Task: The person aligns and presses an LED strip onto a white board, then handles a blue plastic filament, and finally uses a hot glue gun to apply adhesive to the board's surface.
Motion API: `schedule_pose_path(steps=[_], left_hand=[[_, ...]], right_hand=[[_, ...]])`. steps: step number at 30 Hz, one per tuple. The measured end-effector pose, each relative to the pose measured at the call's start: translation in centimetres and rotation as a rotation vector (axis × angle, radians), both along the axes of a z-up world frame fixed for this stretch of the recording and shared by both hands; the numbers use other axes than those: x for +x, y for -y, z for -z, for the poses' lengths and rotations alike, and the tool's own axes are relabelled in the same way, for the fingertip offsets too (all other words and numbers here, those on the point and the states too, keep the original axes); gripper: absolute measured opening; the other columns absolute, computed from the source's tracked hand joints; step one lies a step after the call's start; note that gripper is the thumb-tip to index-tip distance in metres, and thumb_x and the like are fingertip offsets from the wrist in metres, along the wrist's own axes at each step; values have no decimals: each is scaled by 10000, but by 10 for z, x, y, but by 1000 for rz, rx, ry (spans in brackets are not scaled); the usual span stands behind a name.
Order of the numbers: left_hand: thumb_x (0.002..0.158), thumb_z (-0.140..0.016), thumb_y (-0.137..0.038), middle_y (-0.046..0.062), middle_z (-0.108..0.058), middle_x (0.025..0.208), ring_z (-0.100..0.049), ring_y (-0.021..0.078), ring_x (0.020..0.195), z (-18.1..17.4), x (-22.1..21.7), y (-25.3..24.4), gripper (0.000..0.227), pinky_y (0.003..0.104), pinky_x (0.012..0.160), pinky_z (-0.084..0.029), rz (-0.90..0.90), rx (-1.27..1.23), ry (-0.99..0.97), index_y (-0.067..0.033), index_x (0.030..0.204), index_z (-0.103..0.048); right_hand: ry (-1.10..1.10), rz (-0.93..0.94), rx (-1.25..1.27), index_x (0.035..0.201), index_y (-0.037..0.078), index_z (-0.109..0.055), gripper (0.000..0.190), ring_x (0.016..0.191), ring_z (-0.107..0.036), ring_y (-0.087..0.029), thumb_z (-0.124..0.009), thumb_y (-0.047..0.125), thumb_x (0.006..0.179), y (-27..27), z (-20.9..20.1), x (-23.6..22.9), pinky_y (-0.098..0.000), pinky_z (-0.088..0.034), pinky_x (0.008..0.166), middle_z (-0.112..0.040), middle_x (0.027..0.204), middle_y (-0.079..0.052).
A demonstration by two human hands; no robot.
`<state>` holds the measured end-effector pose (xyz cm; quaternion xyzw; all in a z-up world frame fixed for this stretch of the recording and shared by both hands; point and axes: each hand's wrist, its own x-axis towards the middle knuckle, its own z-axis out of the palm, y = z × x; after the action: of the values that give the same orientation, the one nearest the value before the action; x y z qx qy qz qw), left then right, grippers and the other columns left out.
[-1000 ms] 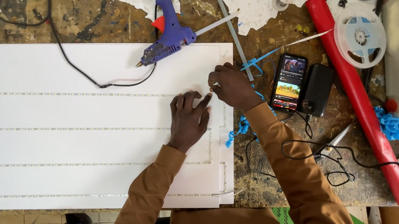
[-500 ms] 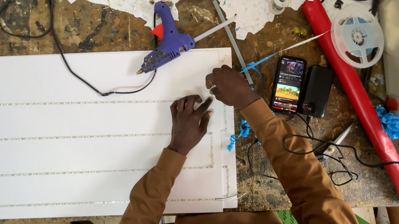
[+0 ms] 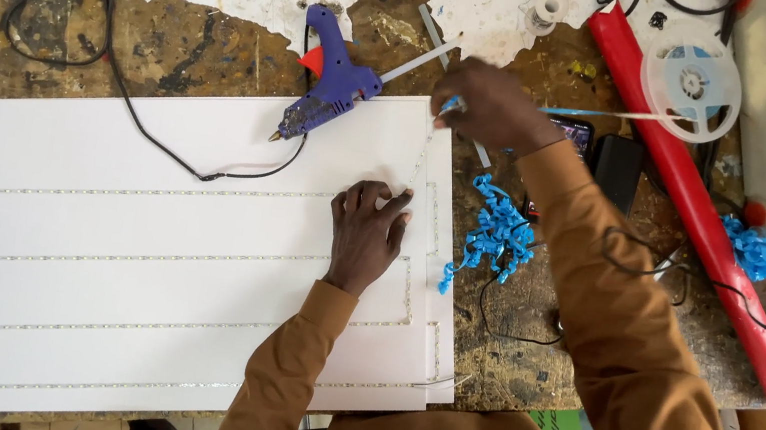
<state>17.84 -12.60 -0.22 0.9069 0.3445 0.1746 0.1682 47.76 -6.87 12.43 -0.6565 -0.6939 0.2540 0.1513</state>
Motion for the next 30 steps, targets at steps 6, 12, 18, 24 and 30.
schedule_pose_path(steps=[6,12,18,24,30], left_hand=[[978,-786,-156,49,-665,1143,-584,357,1108,-20,7,-12,263,542,877,-458,0,35,54,-248,1212,-864],[1065,-810,-305,77,-703,1095,-732,360,1097,-3,34,-64,261,524,901,-595,-42,-496,318,-146,1216,-668],[1104,-779,-186,162,-821,1024,-767,290,1012,-49,78,-102,202,401,815,-623,228,-793,377,-63,1258,-822],[1080,-790,-112,206,-828,1027,-829,344,990,-16,86,-131,172,411,778,-662,184,-648,430,-22,1223,-820],[1123,-784,-181,134,-765,977,-805,307,958,5,83,-134,129,399,765,-650,90,-599,488,-73,1168,-840]], right_hand=[[-131,25,227,1043,45,-815,114,921,-731,-269,-911,103,1059,13,-44,32,-389,-589,736,-786,1084,-132],[-597,61,224,1132,-49,-801,98,919,-662,-313,-850,-11,1055,44,-39,8,-459,-614,847,-694,1045,-225],[-782,191,267,1137,-38,-798,103,909,-702,-189,-858,19,1074,63,-69,3,-331,-619,814,-750,1005,-169],[-266,516,894,1140,19,-821,88,953,-678,-341,-857,-30,1077,67,-38,8,-444,-540,829,-657,1031,-166],[216,560,949,1246,40,-791,209,1168,-640,-447,-713,4,1056,106,112,-91,-528,-546,996,-650,1311,-213]])
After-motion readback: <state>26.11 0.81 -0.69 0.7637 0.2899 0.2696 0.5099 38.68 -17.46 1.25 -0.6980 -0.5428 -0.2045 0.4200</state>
